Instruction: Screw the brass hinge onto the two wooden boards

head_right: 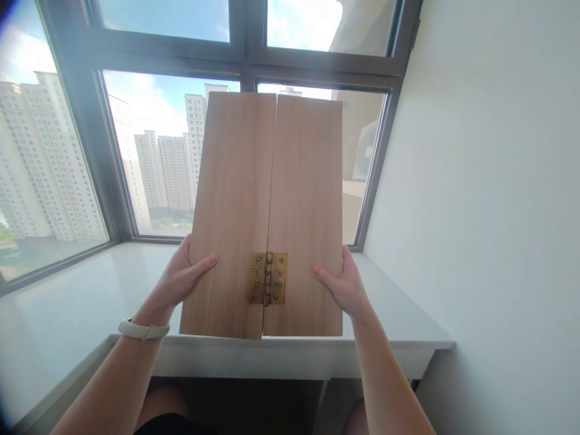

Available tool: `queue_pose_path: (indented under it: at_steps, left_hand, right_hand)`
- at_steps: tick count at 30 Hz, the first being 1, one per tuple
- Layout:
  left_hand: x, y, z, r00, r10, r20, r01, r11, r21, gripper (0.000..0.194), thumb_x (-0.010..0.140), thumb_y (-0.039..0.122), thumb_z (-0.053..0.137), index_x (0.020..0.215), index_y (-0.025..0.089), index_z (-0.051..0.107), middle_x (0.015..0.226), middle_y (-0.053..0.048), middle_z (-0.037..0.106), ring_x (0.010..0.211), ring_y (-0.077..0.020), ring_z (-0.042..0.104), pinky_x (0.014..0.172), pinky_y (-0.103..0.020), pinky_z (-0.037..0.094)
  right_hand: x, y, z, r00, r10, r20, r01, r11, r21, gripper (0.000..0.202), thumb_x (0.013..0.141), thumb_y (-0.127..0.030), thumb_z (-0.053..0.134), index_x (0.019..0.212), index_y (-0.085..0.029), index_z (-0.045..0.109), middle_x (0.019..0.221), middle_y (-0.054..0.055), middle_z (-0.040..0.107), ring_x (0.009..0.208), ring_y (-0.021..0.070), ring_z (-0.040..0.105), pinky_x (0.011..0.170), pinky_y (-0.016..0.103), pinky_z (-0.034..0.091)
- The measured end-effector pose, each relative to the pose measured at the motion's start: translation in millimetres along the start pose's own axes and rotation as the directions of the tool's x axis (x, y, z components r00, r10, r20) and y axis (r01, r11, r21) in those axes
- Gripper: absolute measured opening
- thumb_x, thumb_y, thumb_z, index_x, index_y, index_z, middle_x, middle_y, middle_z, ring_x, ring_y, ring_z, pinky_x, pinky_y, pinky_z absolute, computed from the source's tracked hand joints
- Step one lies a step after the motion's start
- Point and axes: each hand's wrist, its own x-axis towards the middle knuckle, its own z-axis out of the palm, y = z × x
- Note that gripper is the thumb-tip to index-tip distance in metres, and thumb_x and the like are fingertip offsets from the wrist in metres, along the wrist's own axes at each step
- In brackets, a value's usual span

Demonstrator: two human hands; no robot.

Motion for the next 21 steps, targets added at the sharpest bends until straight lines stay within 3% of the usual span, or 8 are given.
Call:
queue_pose_path:
  at_steps: [6,10,15,21]
  left_hand:
    - [-5,-5,0.2,0.99,-0.119,0.079,0.128,0.985,-0.112,0.065,0.078,0.043,0.077,0.131,0.019,0.049,0.131,-0.014,0.063,0.114,-0.0288,0.065,0.091,-0.04,0.058]
    - [-13,-20,0.0,0.955,-0.258,0.145,0.28,0.946,-0.161,0.064,0.079,0.043,0.077,0.131,0.019,0.049,0.131,-0.014,0.064,0.11,-0.0289,0.067,0.086,-0.038,0.06]
    - [-32,-60,2.7,0.881,-0.426,0.206,0.467,0.855,-0.227,0.064,0.077,0.041,0.08,0.128,0.017,0.05,0.125,-0.015,0.067,0.102,-0.0294,0.07,0.081,-0.039,0.061]
    - [-68,-112,6.0,0.744,-0.61,0.272,0.668,0.685,-0.29,0.067,0.071,0.036,0.085,0.125,0.013,0.052,0.121,-0.02,0.068,0.099,-0.0324,0.071,0.08,-0.041,0.061]
  right_hand:
    - [-5,12,-2,0.988,0.135,0.075,-0.142,0.985,0.095,0.071,0.07,-0.043,0.085,0.127,-0.024,0.049,0.123,0.01,0.068,0.107,0.0281,0.067,0.089,0.042,0.058]
    - [-14,24,-3,0.952,0.276,0.135,-0.292,0.95,0.112,0.068,0.071,-0.045,0.084,0.126,-0.023,0.051,0.123,0.011,0.069,0.105,0.0297,0.069,0.085,0.043,0.059]
    - [-33,55,-3,0.887,0.421,0.193,-0.441,0.895,0.074,0.059,0.072,-0.044,0.083,0.119,-0.022,0.056,0.119,0.012,0.071,0.104,0.0308,0.07,0.083,0.041,0.061]
    - [-68,103,-6,0.796,0.553,0.245,-0.583,0.81,0.065,0.056,0.072,-0.043,0.082,0.117,-0.02,0.058,0.119,0.013,0.071,0.106,0.032,0.069,0.087,0.042,0.06]
